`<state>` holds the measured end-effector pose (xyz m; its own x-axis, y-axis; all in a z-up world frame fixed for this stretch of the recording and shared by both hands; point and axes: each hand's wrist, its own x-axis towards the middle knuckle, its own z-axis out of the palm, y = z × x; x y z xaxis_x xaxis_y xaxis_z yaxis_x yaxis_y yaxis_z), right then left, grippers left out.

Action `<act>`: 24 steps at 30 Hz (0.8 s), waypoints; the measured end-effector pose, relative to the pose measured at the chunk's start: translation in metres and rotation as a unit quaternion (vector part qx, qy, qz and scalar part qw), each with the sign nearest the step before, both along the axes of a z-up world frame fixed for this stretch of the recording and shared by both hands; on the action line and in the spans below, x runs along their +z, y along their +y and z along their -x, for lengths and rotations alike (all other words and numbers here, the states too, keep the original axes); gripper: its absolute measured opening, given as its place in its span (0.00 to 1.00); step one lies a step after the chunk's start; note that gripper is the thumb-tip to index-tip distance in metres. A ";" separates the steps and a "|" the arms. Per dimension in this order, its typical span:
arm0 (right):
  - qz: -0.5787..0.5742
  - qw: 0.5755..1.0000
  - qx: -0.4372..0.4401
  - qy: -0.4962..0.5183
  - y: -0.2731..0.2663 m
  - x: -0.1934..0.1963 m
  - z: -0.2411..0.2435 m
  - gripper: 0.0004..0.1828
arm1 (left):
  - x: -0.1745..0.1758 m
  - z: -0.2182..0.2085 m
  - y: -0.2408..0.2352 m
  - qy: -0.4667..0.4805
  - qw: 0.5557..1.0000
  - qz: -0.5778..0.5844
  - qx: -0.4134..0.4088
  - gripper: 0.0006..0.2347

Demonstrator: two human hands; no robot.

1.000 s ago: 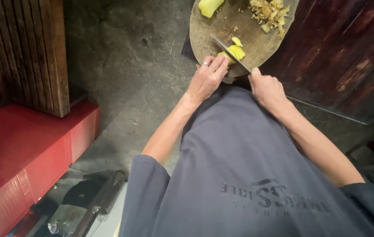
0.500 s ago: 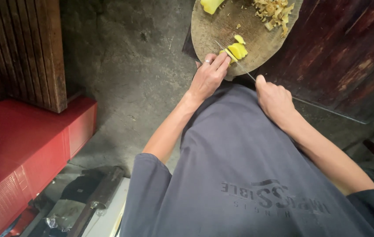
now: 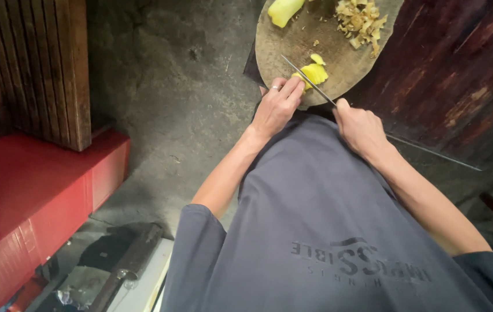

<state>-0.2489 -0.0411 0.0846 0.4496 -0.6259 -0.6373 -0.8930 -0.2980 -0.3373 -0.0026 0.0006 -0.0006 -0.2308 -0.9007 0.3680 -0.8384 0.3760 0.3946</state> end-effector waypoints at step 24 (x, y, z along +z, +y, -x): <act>-0.041 0.991 -0.095 -0.084 -0.008 -0.024 0.004 0.20 | -0.018 0.027 -0.001 0.087 0.978 -0.052 0.182 0.16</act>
<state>-0.2530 -0.0493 0.0601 0.4327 -0.6588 -0.6154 -0.8594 -0.0952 -0.5023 -0.0293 -0.0006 -0.0190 0.1694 -0.9466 0.2744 -0.8260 0.0155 0.5634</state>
